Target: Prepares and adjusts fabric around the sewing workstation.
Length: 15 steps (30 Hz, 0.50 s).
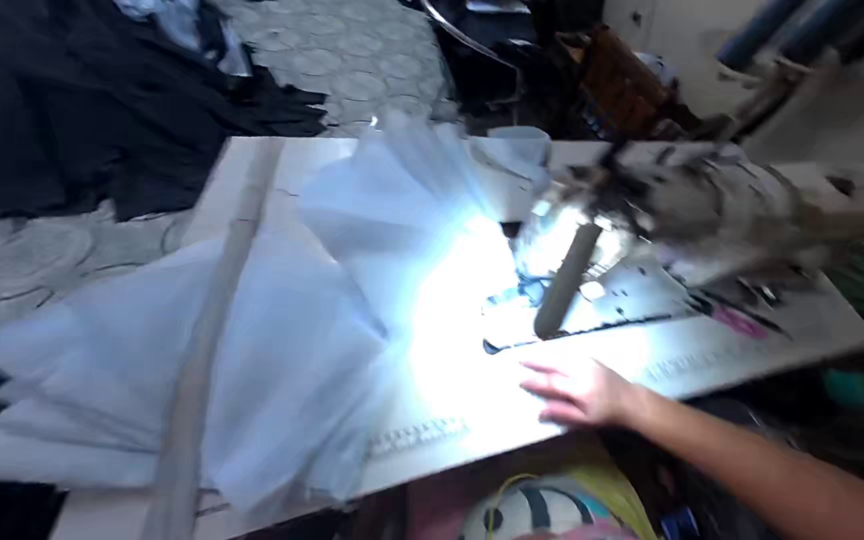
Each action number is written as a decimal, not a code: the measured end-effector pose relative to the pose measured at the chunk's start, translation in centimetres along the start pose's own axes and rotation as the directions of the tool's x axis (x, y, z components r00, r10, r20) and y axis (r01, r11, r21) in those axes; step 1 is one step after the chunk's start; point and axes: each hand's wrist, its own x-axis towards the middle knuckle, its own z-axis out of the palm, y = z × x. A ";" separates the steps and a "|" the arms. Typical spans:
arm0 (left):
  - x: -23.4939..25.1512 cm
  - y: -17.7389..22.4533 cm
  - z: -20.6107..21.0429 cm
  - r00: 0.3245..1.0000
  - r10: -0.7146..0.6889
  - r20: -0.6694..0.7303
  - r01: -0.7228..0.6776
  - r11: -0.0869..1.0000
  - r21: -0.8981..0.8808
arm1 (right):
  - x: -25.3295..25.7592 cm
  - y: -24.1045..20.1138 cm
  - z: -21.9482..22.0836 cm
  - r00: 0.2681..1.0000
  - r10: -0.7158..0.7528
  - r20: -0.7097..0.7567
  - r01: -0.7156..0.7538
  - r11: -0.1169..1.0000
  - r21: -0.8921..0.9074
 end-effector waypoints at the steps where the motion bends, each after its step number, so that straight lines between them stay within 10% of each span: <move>1: 2.4 -2.4 0.6 0.999 0.048 0.003 -0.049 0.997 0.059 | -0.1 -0.2 -0.7 0.994 0.069 -0.086 -0.074 0.996 -0.050; 5: 2.3 -6.3 -0.3 0.975 0.213 0.067 -0.223 0.917 0.330 | -3.9 -1.5 -8.1 0.844 0.435 -0.314 -0.369 0.896 0.248; 8: -3.6 -4.0 1.4 0.963 0.254 -0.094 -0.227 0.946 0.232 | -12.5 -3.8 -13.7 0.719 0.686 0.111 -0.560 0.477 0.677; 12: -6.6 -0.7 5.6 0.948 0.240 -0.208 -0.208 0.964 0.164 | -25.4 -4.7 -6.9 0.190 0.728 0.659 -0.907 -0.127 0.401; 15: -3.7 -2.3 7.1 0.897 0.297 -0.327 -0.233 0.947 0.221 | -32.4 -4.3 2.1 -0.211 0.789 0.577 -0.961 -0.277 0.028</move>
